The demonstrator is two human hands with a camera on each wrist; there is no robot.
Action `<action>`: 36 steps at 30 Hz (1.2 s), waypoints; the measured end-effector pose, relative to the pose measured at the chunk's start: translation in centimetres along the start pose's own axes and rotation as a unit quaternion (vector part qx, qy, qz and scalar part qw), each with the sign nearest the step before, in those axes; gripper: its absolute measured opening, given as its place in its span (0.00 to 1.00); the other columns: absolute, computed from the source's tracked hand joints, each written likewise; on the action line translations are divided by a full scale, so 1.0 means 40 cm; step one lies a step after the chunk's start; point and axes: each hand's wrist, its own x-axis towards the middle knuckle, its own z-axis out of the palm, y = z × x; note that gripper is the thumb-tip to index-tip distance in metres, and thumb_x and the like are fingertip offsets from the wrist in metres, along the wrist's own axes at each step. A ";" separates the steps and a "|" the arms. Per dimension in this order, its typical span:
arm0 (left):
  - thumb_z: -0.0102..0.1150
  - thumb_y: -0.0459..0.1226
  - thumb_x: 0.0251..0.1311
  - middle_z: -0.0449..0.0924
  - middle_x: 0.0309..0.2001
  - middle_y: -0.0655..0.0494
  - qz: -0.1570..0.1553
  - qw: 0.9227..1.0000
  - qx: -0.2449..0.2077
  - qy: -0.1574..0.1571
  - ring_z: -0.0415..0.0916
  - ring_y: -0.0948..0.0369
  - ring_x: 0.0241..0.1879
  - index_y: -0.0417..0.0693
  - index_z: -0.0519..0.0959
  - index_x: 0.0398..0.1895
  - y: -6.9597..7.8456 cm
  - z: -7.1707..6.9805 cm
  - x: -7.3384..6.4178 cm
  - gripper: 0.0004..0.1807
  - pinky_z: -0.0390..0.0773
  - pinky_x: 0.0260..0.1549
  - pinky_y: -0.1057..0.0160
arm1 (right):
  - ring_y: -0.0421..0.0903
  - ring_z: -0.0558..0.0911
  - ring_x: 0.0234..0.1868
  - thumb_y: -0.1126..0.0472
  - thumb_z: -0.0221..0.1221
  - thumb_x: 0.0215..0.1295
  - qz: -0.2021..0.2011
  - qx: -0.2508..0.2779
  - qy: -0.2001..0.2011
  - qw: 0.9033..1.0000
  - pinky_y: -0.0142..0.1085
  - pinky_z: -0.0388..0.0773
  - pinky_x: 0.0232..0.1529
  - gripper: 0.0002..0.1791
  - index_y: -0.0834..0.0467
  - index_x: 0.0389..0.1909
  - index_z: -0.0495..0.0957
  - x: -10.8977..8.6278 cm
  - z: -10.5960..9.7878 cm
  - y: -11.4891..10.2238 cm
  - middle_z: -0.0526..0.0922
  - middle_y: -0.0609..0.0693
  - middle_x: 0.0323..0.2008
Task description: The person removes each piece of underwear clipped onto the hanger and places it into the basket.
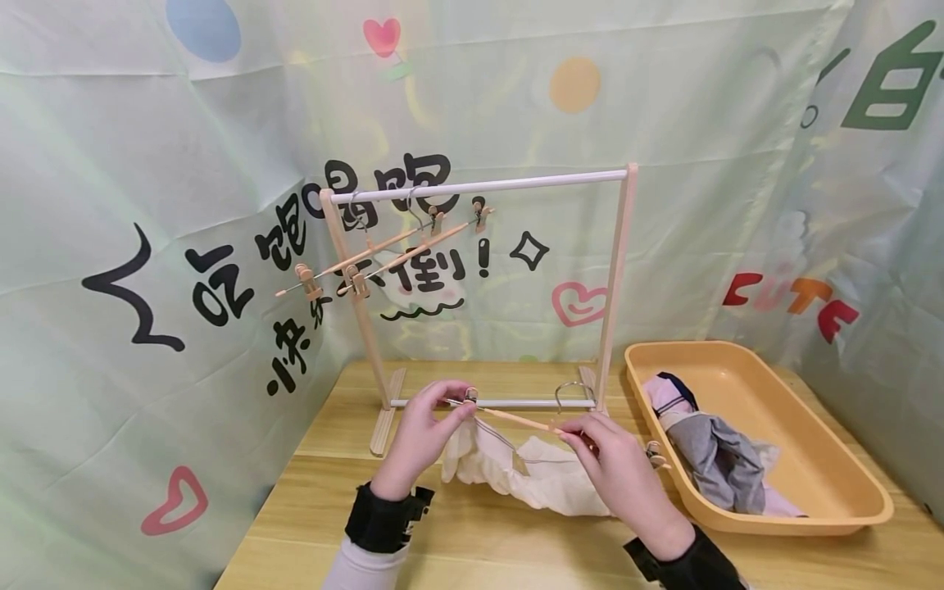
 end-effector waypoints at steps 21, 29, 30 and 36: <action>0.61 0.35 0.59 0.82 0.35 0.47 -0.031 0.999 0.032 -0.008 0.75 0.60 0.33 0.39 0.82 0.41 0.027 -0.001 -0.004 0.10 0.80 0.33 0.54 | 0.33 0.71 0.29 0.61 0.61 0.61 0.006 -0.003 -0.013 1.000 0.32 0.73 0.25 0.08 0.46 0.39 0.80 -0.007 0.010 0.006 0.78 0.37 0.34; 0.60 0.39 0.60 0.82 0.36 0.53 -0.011 1.000 0.029 -0.004 0.75 0.62 0.36 0.45 0.83 0.40 -0.050 0.020 0.000 0.09 0.80 0.34 0.53 | 0.34 0.69 0.27 0.62 0.62 0.61 0.000 -0.001 -0.011 1.000 0.31 0.72 0.24 0.08 0.47 0.38 0.80 -0.007 0.011 0.006 0.77 0.37 0.32; 0.60 0.40 0.60 0.82 0.36 0.54 -0.004 1.000 0.029 -0.004 0.75 0.62 0.37 0.46 0.82 0.39 -0.052 0.021 -0.001 0.09 0.80 0.35 0.53 | 0.34 0.69 0.27 0.62 0.62 0.61 0.000 0.000 -0.011 1.000 0.31 0.72 0.24 0.08 0.47 0.38 0.80 -0.007 0.011 0.006 0.77 0.37 0.32; 0.57 0.43 0.63 0.82 0.37 0.56 0.022 0.999 0.042 0.003 0.75 0.66 0.39 0.49 0.81 0.39 -0.053 0.023 -0.003 0.09 0.80 0.40 0.53 | 0.34 0.69 0.26 0.62 0.62 0.61 0.005 0.000 -0.015 1.000 0.30 0.72 0.23 0.07 0.47 0.38 0.80 -0.006 0.012 0.006 0.77 0.37 0.32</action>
